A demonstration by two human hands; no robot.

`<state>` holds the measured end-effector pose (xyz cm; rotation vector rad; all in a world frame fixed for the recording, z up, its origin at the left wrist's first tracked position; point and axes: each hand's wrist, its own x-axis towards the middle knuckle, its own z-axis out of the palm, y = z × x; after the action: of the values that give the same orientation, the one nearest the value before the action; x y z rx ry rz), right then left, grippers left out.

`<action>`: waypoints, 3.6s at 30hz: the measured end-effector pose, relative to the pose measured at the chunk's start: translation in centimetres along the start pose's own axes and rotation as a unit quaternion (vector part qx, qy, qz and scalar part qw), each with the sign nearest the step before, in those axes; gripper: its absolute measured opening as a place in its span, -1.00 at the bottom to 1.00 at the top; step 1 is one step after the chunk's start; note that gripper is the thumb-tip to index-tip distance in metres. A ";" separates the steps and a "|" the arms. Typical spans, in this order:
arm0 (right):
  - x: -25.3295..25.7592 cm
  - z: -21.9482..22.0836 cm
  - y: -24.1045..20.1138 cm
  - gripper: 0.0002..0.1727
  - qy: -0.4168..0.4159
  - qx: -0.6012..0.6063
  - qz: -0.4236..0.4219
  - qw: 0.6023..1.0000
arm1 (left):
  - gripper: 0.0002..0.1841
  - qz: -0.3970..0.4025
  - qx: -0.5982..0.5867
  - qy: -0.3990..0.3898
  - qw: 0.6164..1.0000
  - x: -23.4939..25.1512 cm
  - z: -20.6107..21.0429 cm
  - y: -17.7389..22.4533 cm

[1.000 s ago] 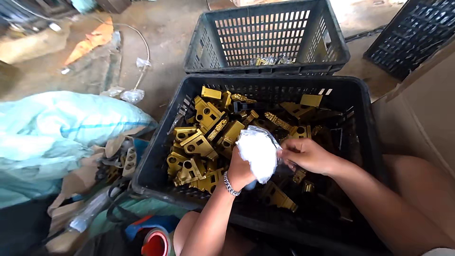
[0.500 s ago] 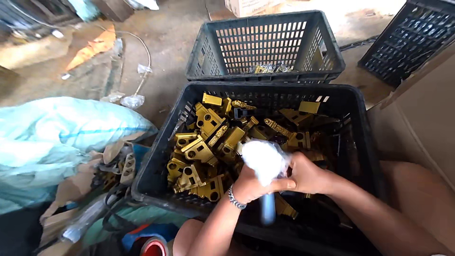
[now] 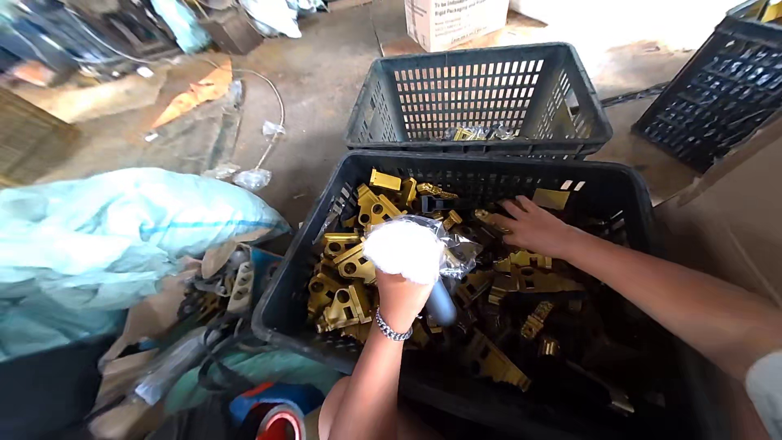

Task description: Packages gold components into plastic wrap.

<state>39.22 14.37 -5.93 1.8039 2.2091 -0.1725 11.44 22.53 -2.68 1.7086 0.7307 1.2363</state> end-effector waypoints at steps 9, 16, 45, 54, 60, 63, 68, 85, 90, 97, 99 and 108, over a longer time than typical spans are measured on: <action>-8.6 -4.1 -7.2 -0.28 0.357 0.707 0.172 0.586 | -0.46 -0.159 0.008 -0.055 0.986 -0.6 2.2 0.7; -5.9 -5.1 -12.0 -0.55 0.313 0.631 0.184 0.686 | -0.61 -0.329 -0.183 -0.044 0.925 -1.4 3.2 3.5; -9.1 -6.4 -4.1 -0.64 0.353 0.426 0.183 0.812 | -0.59 -0.103 -0.079 -0.118 0.985 -1.2 0.6 2.0; -4.7 -7.5 -11.5 -0.56 0.275 0.676 0.115 0.674 | -0.52 -0.009 -0.035 -0.113 0.993 -3.1 2.0 0.8; -5.4 -5.8 -10.7 -0.83 0.302 0.644 0.171 0.682 | -0.39 -0.075 -0.101 -0.188 0.974 -3.1 1.5 1.4; -6.3 -5.8 -10.2 -0.56 0.200 0.708 0.122 0.667 | -0.39 -0.038 -0.081 -0.201 0.975 -3.1 1.6 1.6; -5.2 -5.0 -11.8 -0.76 0.232 0.744 0.153 0.607 | -0.52 -0.123 -0.199 -0.280 0.931 -2.8 2.2 2.2; -6.6 -3.6 -10.1 -0.56 0.296 0.650 0.137 0.686 | -0.61 -0.001 -0.040 -0.210 0.977 -1.7 0.9 1.2; -6.1 -2.1 -3.3 -0.72 0.109 0.420 0.317 0.844 | -0.60 0.053 0.072 -0.080 0.993 -0.4 -0.4 0.1; -2.7 4.7 -0.7 -0.47 -0.155 0.064 0.221 0.961 | -0.60 0.047 0.027 -0.101 0.993 -1.2 0.3 0.1; -3.3 3.5 -1.4 -0.59 -0.107 0.032 0.154 0.982 | -0.59 0.045 0.017 -0.096 0.994 -1.0 0.2 0.3; -12.8 -2.7 -5.2 -0.53 0.237 0.503 0.289 0.779 | -0.64 0.044 0.101 -0.115 0.987 -1.1 0.7 0.9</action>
<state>36.09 1.97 -0.08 3.3247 1.7552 -1.0159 11.74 20.95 -2.42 2.0305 0.6646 1.0268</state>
